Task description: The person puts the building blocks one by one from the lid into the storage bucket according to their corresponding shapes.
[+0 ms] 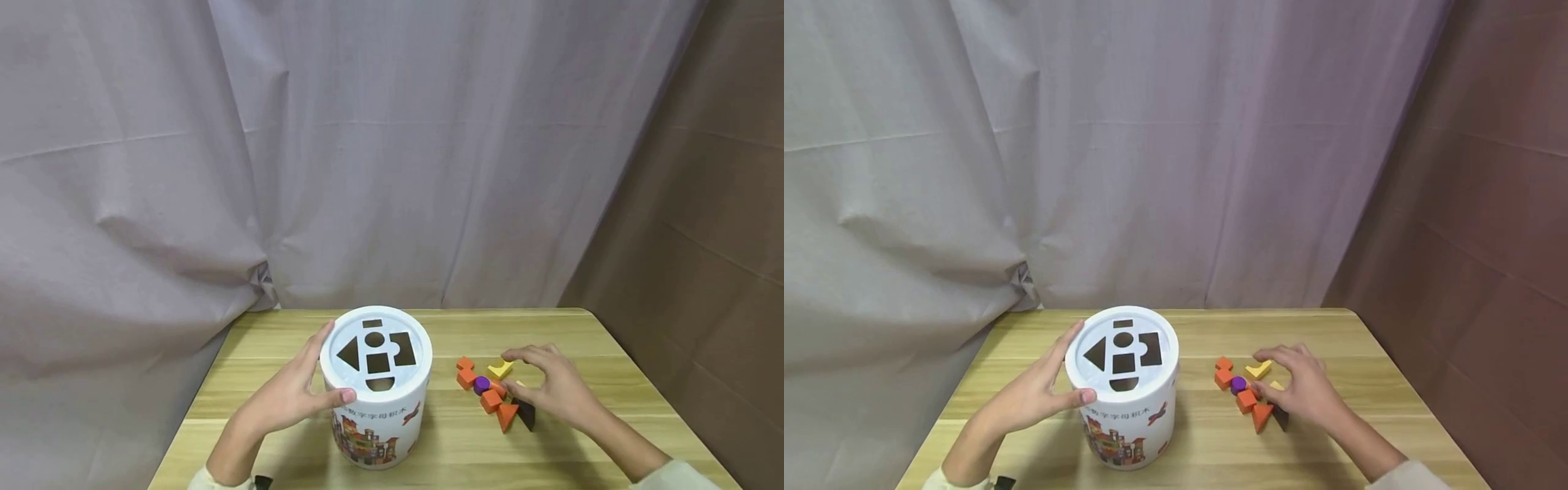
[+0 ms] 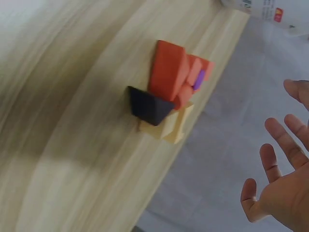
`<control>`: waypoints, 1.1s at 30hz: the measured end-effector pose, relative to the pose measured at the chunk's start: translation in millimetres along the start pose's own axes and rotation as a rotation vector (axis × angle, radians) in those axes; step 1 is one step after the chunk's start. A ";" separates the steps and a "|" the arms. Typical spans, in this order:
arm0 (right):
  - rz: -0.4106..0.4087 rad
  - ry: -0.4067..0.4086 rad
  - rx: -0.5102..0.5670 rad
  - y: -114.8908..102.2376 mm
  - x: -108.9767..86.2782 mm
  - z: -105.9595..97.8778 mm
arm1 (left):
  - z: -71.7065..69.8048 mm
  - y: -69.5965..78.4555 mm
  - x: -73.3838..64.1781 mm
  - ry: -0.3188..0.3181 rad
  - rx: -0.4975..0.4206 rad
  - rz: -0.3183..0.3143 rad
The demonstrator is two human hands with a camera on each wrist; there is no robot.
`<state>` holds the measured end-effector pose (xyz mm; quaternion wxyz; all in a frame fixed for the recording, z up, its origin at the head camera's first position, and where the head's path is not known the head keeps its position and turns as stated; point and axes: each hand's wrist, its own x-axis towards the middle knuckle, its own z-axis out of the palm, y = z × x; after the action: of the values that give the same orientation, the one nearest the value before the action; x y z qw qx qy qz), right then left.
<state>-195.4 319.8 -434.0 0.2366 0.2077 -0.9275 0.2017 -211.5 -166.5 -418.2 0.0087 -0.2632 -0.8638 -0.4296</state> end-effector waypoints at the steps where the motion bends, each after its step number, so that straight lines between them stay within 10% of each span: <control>1: 0.011 -0.004 -0.003 2.1 -1.9 1.2 | 0.0 0.1 0.2 -0.001 -0.001 0.001; 24: 0.168 -0.130 -0.041 44.9 -42.1 25.3 | -0.6 -0.7 -1.8 0.001 0.012 0.007; 33: 0.085 -0.148 -0.007 42.2 -50.7 40.5 | -0.7 -0.8 -0.5 0.008 0.017 0.010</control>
<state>-189.4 350.4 -504.7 0.1595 0.1819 -0.9510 0.1925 -211.7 -167.6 -418.5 0.0163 -0.2656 -0.8662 -0.4231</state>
